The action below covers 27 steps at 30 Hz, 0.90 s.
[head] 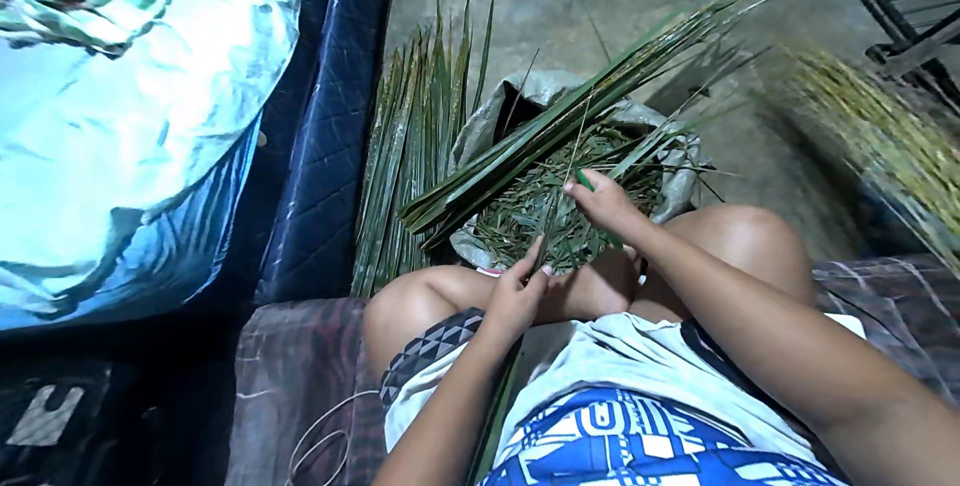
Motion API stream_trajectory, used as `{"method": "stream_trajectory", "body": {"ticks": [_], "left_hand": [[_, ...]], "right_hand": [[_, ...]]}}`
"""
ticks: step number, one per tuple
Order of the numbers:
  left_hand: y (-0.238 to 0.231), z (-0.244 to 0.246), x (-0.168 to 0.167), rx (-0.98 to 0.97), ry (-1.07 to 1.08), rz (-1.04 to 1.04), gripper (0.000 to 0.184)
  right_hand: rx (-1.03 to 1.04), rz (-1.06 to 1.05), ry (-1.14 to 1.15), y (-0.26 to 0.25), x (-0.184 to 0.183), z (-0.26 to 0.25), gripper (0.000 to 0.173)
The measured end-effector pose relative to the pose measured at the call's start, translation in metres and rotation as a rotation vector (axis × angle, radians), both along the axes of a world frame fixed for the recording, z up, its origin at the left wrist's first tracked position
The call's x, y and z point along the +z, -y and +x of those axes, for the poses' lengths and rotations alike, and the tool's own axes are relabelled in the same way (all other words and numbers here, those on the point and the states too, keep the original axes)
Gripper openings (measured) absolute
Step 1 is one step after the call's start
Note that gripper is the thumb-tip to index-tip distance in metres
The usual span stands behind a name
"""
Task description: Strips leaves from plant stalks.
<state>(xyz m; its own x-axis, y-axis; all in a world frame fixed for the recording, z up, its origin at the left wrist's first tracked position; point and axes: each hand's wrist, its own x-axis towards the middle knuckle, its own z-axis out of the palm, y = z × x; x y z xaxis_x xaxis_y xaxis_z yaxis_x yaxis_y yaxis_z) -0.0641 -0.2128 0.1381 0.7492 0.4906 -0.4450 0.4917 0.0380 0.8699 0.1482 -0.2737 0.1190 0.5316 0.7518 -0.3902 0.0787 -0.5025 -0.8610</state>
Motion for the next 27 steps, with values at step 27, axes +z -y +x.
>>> {"method": "stream_trajectory", "body": {"ticks": [27], "left_hand": [[-0.004,-0.006,-0.013,0.101,-0.044,0.250,0.034]], "right_hand": [[0.602,-0.311,0.212,0.018,0.029,-0.062,0.031]]}}
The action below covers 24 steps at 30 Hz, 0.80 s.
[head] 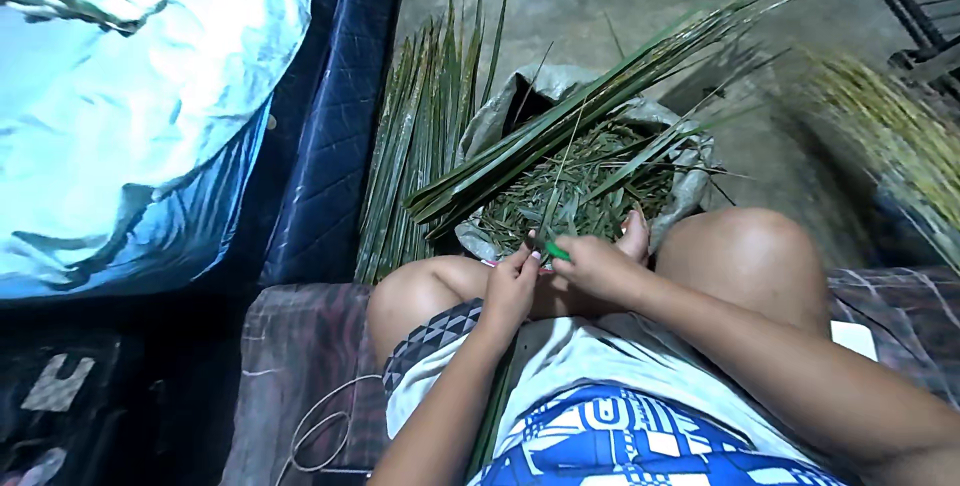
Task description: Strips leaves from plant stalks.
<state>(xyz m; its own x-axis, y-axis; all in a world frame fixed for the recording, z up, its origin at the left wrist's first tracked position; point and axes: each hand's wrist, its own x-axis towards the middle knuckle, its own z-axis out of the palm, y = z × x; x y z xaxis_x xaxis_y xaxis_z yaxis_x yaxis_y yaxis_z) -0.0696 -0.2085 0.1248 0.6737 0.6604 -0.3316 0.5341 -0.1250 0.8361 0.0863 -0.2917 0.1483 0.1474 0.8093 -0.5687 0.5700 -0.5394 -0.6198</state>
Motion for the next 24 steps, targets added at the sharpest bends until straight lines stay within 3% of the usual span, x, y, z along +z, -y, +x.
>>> {"method": "stream_trajectory", "body": {"ticks": [6,11,15,20,24], "left_hand": [[0.001,0.000,0.004,-0.026,-0.043,0.011,0.037],[0.001,0.002,0.002,-0.043,-0.027,0.015,0.041],[0.002,0.000,0.000,-0.046,-0.004,0.008,0.041],[0.000,-0.001,0.002,-0.020,0.003,0.015,0.040],[0.003,-0.001,0.004,-0.058,-0.032,0.043,0.042]], "right_hand": [[0.091,-0.037,0.224,-0.007,-0.003,0.003,0.037],[-0.146,-0.074,0.396,-0.023,-0.020,0.038,0.034],[-0.328,-0.025,0.393,-0.025,-0.023,0.056,0.031],[-0.075,-0.022,0.092,-0.010,-0.002,0.018,0.033],[0.030,-0.063,0.167,-0.007,0.002,0.004,0.035]]}}
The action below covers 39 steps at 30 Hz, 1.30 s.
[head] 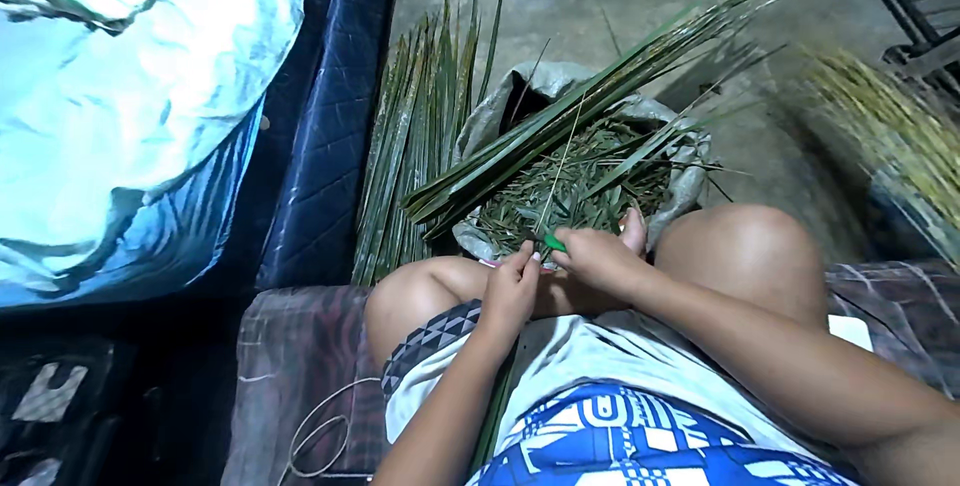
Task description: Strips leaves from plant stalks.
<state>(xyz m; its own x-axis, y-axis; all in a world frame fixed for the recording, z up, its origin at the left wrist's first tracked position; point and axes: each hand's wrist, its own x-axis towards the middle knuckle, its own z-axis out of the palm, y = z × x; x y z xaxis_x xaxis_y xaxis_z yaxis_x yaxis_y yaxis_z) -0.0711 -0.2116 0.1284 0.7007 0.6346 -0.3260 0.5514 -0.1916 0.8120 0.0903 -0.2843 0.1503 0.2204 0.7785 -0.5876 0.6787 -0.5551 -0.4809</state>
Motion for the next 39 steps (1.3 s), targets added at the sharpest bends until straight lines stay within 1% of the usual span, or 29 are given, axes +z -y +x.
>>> {"method": "stream_trajectory", "body": {"ticks": [2,5,7,8,10,12,13,14,15,16,18,21,24,26,28,29,31,32,34,35,37,39], "left_hand": [[0.001,0.000,0.000,-0.018,0.000,0.000,0.043],[0.001,0.000,0.000,0.006,0.044,-0.073,0.042],[0.000,0.001,0.000,0.038,0.098,-0.148,0.042],[-0.001,0.001,0.001,0.051,0.131,-0.188,0.042],[-0.004,0.001,0.000,0.073,0.196,-0.287,0.043],[-0.005,0.000,0.001,0.098,0.243,-0.392,0.042],[-0.006,-0.001,0.001,0.110,0.264,-0.432,0.039],[-0.006,-0.001,0.001,0.111,0.273,-0.463,0.034],[-0.007,-0.003,0.001,0.105,0.291,-0.496,0.035],[-0.007,-0.004,0.001,0.096,0.318,-0.534,0.040],[-0.008,-0.005,0.000,0.090,0.349,-0.578,0.045],[-0.007,-0.002,0.004,0.129,0.353,-0.630,0.044],[-0.006,-0.002,0.006,0.128,0.347,-0.658,0.045],[-0.005,-0.003,0.004,0.112,0.346,-0.650,0.047],[-0.004,-0.004,0.003,0.109,0.342,-0.647,0.047],[-0.004,-0.003,0.002,0.114,0.338,-0.650,0.046],[-0.005,-0.002,0.003,0.125,0.339,-0.649,0.046],[-0.006,-0.002,0.003,0.128,0.344,-0.646,0.046],[-0.006,-0.002,0.003,0.129,0.355,-0.640,0.045],[-0.006,-0.003,0.002,0.128,0.357,-0.639,0.046],[-0.005,-0.004,0.001,0.130,0.358,-0.643,0.046],[-0.005,-0.004,0.002,0.140,0.354,-0.660,0.046]], "right_hand": [[-0.075,0.007,0.082,-0.005,-0.006,0.015,0.036],[-0.302,0.085,0.156,-0.011,-0.024,0.051,0.031],[-0.400,0.134,0.168,-0.013,-0.022,0.062,0.028],[-0.400,0.157,0.152,-0.012,-0.018,0.060,0.027],[-0.281,0.171,0.071,-0.007,-0.007,0.044,0.027],[-0.079,0.151,0.003,0.000,0.001,0.021,0.032],[0.004,0.148,0.002,0.003,0.002,0.011,0.033],[0.050,0.145,0.014,0.005,0.003,0.006,0.033],[0.062,0.145,0.038,0.005,0.003,0.006,0.034],[0.052,0.149,0.072,0.004,0.003,0.010,0.034],[0.008,0.141,0.137,0.001,0.002,0.022,0.034],[-0.079,0.153,0.158,-0.005,-0.003,0.036,0.030],[-0.273,0.181,0.178,-0.009,-0.012,0.056,0.027],[-0.412,0.182,0.176,-0.010,-0.013,0.073,0.029],[-0.461,0.218,0.171,-0.006,-0.011,0.079,0.033],[-0.450,0.283,0.138,-0.002,-0.010,0.076,0.039],[-0.363,0.347,-0.029,0.005,-0.009,0.064,0.047],[-0.303,0.347,-0.144,0.008,-0.009,0.058,0.048],[-0.215,0.270,-0.397,0.010,-0.009,0.048,0.045],[-0.214,0.234,-0.518,0.011,-0.009,0.045,0.044],[-0.293,0.203,-0.759,0.013,-0.010,0.045,0.040],[-0.363,0.209,-0.901,0.014,-0.011,0.049,0.041]]}}
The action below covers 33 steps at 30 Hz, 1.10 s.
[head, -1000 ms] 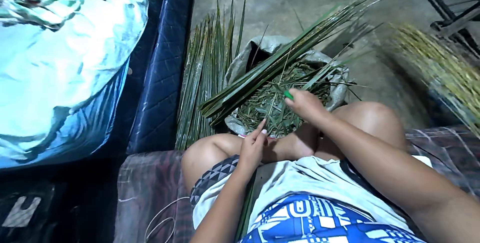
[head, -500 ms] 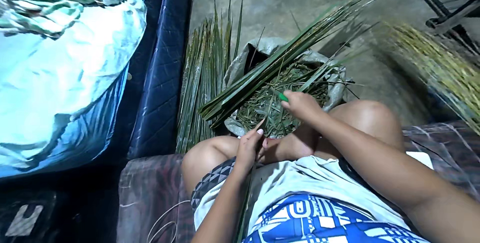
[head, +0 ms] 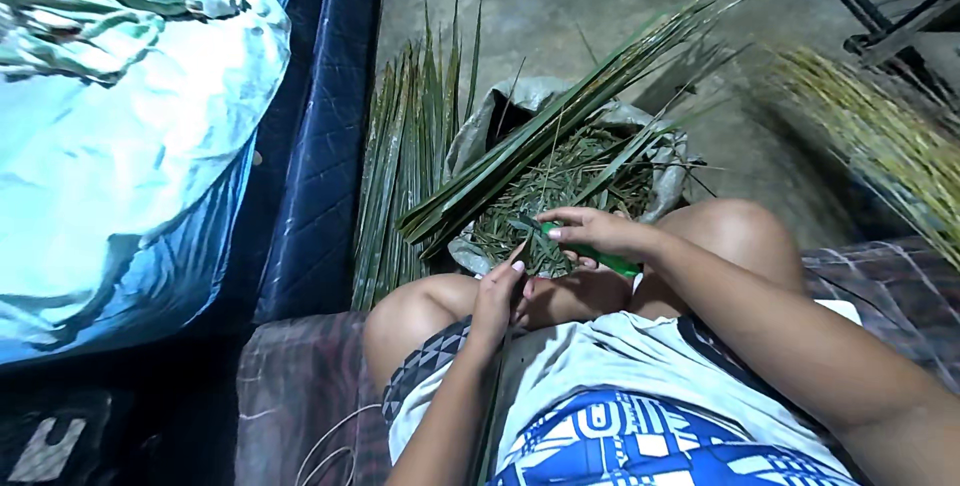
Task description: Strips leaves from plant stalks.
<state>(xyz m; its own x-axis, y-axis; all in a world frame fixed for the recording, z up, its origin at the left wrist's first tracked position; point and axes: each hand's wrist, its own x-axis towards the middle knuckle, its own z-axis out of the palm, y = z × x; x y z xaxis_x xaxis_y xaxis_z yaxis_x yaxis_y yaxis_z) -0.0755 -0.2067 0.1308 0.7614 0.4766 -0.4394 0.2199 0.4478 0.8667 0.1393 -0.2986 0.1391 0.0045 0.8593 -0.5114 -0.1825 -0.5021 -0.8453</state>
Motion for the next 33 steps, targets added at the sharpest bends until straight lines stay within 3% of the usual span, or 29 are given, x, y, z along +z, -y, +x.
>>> {"method": "stream_trajectory", "body": {"ticks": [9,16,18,25,30,33], "left_hand": [[0.001,-0.002,0.003,-0.039,0.019,-0.058,0.048],[0.002,-0.001,0.003,-0.042,0.018,-0.009,0.047],[0.001,-0.001,0.004,-0.034,0.008,-0.002,0.046],[0.004,-0.002,0.001,-0.102,0.058,-0.017,0.047],[0.004,-0.003,-0.001,-0.117,0.069,-0.026,0.049],[0.004,-0.003,-0.002,-0.109,0.066,-0.010,0.048]], "right_hand": [[-0.283,0.046,0.080,-0.002,0.002,0.032,0.042],[-0.029,-0.048,-0.058,0.001,0.007,0.027,0.046],[-0.067,-0.033,-0.042,0.001,0.008,0.024,0.044],[-0.444,0.007,0.046,-0.001,0.012,0.063,0.044],[-0.882,0.156,0.173,0.000,0.005,0.075,0.048],[-0.642,0.141,0.145,0.008,0.006,0.061,0.048]]}}
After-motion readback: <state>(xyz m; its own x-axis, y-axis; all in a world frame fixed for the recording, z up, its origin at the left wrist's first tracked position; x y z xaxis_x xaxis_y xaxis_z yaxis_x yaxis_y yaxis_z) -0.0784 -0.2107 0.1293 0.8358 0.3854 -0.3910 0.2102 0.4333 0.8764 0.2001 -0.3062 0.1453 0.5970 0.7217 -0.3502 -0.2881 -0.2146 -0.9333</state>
